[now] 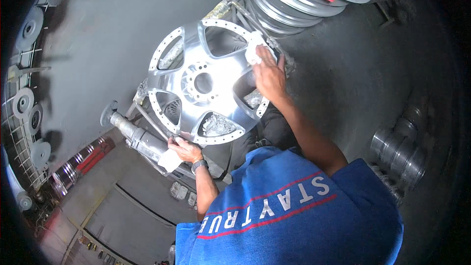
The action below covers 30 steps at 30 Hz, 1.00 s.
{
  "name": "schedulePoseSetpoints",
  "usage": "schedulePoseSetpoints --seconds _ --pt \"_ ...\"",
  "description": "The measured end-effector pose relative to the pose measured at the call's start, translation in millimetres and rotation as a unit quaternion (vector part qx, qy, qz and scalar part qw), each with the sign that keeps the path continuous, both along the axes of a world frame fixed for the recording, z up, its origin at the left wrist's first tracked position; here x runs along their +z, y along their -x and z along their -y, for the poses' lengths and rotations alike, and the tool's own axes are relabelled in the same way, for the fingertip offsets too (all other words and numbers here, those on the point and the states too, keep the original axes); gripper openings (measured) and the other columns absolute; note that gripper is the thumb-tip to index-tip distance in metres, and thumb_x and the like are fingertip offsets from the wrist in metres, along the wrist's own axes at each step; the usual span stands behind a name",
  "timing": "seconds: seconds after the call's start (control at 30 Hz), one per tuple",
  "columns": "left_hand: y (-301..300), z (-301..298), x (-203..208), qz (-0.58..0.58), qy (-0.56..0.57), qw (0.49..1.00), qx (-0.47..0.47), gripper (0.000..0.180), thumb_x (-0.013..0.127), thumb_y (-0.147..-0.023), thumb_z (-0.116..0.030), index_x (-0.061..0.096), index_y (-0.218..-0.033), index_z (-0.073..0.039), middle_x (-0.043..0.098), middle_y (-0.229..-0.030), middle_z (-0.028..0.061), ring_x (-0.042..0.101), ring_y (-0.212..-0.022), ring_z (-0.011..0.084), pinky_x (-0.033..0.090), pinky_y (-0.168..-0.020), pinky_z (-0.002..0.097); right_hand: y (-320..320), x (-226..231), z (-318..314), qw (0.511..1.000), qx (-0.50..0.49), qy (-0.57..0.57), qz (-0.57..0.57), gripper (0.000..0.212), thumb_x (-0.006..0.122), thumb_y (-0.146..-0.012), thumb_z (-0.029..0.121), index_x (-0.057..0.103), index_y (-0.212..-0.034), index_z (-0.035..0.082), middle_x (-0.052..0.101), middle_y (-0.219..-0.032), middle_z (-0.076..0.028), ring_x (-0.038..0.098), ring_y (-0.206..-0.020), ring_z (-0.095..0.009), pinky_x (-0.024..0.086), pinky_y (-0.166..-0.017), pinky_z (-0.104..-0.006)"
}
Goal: The person wipes a silver wheel rim mounted on a stand with a white cloth, repeatedly folding the cloth and rotating the rim to clean different sections. The person continues wiping the rim surface throughout the clip.
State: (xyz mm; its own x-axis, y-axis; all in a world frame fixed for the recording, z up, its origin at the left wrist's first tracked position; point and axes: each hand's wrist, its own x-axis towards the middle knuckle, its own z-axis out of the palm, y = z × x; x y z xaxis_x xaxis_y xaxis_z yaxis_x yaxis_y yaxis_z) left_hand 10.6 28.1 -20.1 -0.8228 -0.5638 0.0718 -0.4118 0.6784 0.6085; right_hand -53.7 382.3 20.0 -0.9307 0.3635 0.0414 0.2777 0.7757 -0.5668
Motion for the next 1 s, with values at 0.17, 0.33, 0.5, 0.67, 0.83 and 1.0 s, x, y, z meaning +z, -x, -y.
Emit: schedulePoseSetpoints --seconds 0.17,0.33,0.5,0.67,0.83,1.0 --pt "4.4 -8.9 10.7 0.009 -0.005 1.0 -0.008 0.046 0.04 -0.107 -0.041 0.053 -0.131 -0.003 0.067 -0.107 0.0256 0.066 -0.088 0.041 0.047 -0.076 0.0512 12.0 19.8 49.4 0.995 0.081 -0.051 -0.004 0.042 0.056 -0.094 0.026 0.067 -0.126 0.0 0.052 -0.153 -0.015 0.044 -0.145 -0.03 0.01 -0.122 -0.071" --pt "4.5 -2.7 8.9 -0.011 0.009 0.999 -0.032 0.047 0.04 -0.107 -0.04 0.053 -0.13 -0.001 0.064 -0.115 0.0293 0.063 -0.099 0.0472 0.046 -0.083 0.0538 14.4 12.7 73.9 0.968 0.241 -0.045 -0.046 0.056 0.049 -0.1 0.035 0.057 -0.143 0.0 0.049 -0.158 -0.01 0.035 -0.153 -0.022 0.001 -0.124 -0.0699" --pt "3.0 -3.9 6.2 0.0 0.013 1.0 -0.027 0.047 0.04 -0.107 -0.039 0.052 -0.129 0.0 0.063 -0.118 0.0314 0.062 -0.103 0.0497 0.045 -0.087 0.0545 -2.6 -5.6 4.8 0.996 0.082 -0.046 -0.006 0.05 0.05 -0.103 0.029 0.055 -0.145 0.002 0.047 -0.158 -0.013 0.037 -0.151 -0.026 0.01 -0.121 -0.0703" --pt "4.8 -5.3 2.5 -0.023 0.031 0.999 -0.027 0.043 0.044 -0.106 -0.036 0.053 -0.13 -0.003 0.065 -0.119 0.0275 0.063 -0.104 0.0468 0.046 -0.087 0.0525 17.9 -7.5 5.5 0.999 -0.021 -0.024 0.013 0.057 0.046 -0.103 0.028 0.045 -0.149 -0.005 0.046 -0.157 -0.02 0.035 -0.151 -0.032 0.015 -0.123 -0.0647" --pt "4.7 0.0 -2.8 0.008 0.014 1.0 -0.004 0.043 0.045 -0.105 -0.036 0.052 -0.13 -0.002 0.065 -0.124 0.0283 0.062 -0.109 0.0478 0.047 -0.092 0.0522 4.4 22.1 61.7 0.963 0.268 -0.028 -0.024 0.057 0.047 -0.101 0.028 0.048 -0.15 0.0 0.046 -0.159 -0.014 0.032 -0.154 -0.026 0.008 -0.123 -0.0693" --pt "-1.1 -1.8 -0.7 -0.024 0.017 1.0 0.0 0.044 0.045 -0.104 -0.036 0.053 -0.131 -0.003 0.066 -0.118 0.0283 0.063 -0.105 0.0471 0.047 -0.089 0.0525 -8.1 24.1 16.4 0.964 0.256 -0.07 -0.029 0.06 0.055 -0.099 0.029 0.048 -0.152 0.002 0.05 -0.156 -0.012 0.036 -0.152 -0.023 0.007 -0.123 -0.0702"
